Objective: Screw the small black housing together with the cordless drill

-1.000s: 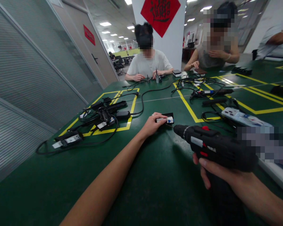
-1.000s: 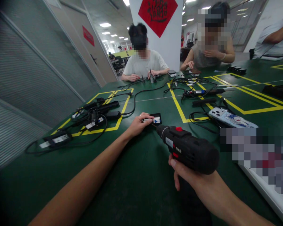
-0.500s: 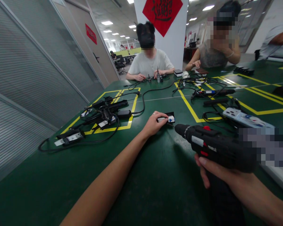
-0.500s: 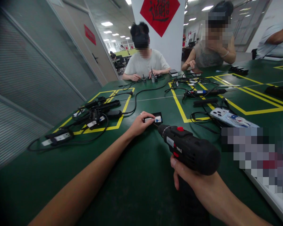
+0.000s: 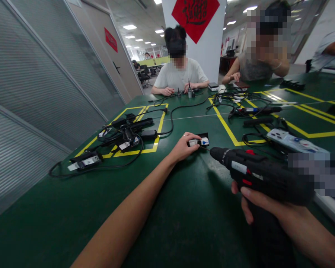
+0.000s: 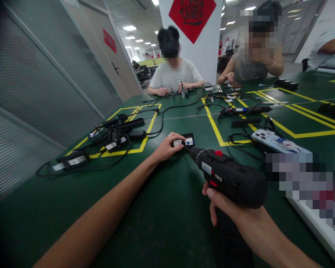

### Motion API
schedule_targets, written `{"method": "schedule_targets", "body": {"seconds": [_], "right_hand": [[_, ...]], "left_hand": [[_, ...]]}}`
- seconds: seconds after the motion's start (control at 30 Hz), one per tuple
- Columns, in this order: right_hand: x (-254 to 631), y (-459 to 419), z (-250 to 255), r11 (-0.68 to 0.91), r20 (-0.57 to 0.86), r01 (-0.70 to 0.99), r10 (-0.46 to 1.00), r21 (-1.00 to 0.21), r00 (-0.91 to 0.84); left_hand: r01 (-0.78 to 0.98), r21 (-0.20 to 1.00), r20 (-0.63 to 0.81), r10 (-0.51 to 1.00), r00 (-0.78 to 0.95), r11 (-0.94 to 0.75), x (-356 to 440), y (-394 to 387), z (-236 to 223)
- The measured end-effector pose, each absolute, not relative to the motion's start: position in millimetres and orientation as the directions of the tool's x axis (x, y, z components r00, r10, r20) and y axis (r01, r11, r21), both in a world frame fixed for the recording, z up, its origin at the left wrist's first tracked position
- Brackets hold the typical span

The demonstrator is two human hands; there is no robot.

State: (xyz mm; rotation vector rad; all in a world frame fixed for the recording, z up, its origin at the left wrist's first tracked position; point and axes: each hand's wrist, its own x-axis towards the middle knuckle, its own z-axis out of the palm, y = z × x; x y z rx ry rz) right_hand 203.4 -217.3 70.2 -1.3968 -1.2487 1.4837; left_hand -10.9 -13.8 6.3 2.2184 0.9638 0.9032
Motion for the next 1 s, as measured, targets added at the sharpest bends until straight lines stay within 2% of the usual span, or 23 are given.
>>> {"method": "schedule_targets", "body": {"seconds": [0.17, 0.47, 1.0], "right_hand": [[202.1, -217.2, 74.2, -0.271, -0.287, 0.119, 0.944, -0.955, -0.16], [198.2, -219.2, 73.3, -0.264, -0.28, 0.155, 0.956, -0.952, -0.091], [197.2, -219.0, 75.2, -0.25, -0.255, 0.063, 0.962, -0.966, -0.098]], "left_hand": [[0.41, 0.704, 0.346, 0.784, 0.514, -0.58, -10.7, -13.7, 6.0], [0.387, 0.721, 0.351, 0.784, 0.511, -0.575, -11.4, -10.6, 2.8], [0.394, 0.708, 0.364, 0.781, 0.508, -0.586, -11.0, -10.8, 2.8]]}}
